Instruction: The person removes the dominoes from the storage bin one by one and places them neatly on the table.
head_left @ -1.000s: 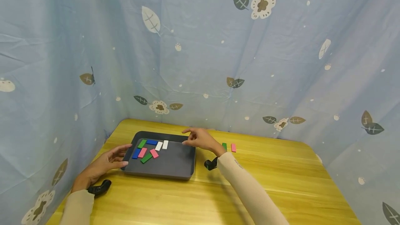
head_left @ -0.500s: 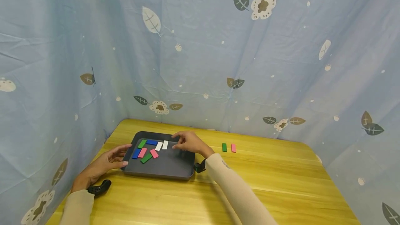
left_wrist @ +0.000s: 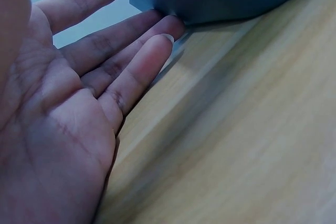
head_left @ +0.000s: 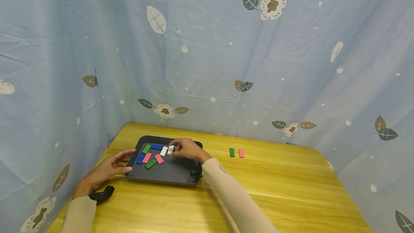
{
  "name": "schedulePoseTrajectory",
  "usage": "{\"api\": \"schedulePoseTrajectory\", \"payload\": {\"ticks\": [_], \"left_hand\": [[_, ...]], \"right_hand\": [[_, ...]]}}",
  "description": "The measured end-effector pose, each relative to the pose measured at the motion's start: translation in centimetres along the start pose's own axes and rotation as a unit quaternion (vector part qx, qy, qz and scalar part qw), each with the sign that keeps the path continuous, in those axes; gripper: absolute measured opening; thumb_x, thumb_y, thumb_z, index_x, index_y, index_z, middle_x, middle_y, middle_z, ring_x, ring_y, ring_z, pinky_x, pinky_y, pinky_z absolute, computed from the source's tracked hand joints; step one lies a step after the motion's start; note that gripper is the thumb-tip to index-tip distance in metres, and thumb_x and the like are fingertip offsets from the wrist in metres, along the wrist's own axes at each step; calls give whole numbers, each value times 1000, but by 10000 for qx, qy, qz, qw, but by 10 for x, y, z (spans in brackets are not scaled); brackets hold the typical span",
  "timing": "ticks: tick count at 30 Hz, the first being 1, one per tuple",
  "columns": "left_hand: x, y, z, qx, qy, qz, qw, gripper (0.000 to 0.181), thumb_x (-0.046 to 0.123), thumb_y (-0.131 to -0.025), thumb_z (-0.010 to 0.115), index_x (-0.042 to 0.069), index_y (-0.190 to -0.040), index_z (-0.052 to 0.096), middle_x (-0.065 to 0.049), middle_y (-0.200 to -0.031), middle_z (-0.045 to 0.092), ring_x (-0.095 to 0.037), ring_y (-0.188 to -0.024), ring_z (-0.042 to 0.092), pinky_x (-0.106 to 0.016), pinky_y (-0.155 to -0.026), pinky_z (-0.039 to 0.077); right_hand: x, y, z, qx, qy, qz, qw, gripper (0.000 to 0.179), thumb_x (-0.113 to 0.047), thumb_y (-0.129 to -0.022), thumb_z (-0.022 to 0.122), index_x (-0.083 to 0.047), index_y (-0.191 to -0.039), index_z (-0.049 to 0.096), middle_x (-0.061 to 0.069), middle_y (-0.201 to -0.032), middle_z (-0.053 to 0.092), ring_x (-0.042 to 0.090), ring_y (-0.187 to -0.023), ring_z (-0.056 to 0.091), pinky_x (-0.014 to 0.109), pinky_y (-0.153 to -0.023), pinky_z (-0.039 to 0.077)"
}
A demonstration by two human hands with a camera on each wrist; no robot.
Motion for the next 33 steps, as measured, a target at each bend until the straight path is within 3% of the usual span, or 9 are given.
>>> {"api": "schedulePoseTrajectory", "payload": {"ticks": [14, 26, 33], "left_hand": [[0, 0, -3, -18, 95, -88, 9999, 72, 21, -100, 70, 18, -162, 34, -21, -159, 31, -44, -133, 37, -47, -96, 47], [2, -4, -4, 16, -9, 86, 10000, 71, 21, -100, 71, 18, -161, 35, -18, -158, 34, -42, -130, 41, -46, -96, 46], [1, -2, -5, 53, 63, 15, 10000, 72, 20, -99, 71, 17, -161, 35, -19, -157, 35, -43, -131, 40, -46, -97, 46]], "right_hand": [[24, -9, 3, 405, -10, 598, 9974, 44, -20, -92, 80, -7, -133, 68, -4, -77, 69, 12, -65, 65, 27, -64, 53], [24, -14, 3, 675, 151, 714, 9950, 36, -21, -89, 84, -9, -120, 70, -2, -72, 66, 13, -61, 63, 26, -64, 52], [24, -16, 8, 588, 190, 777, 9951, 44, -24, -87, 85, -9, -126, 70, -3, -71, 67, 12, -61, 62, 25, -63, 51]]}}
Point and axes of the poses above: each hand's wrist, its own y-axis away from the middle knuckle, its own z-axis out of the palm, x = y × z, the point moved 8 cm from there along -y, towards the middle knuckle
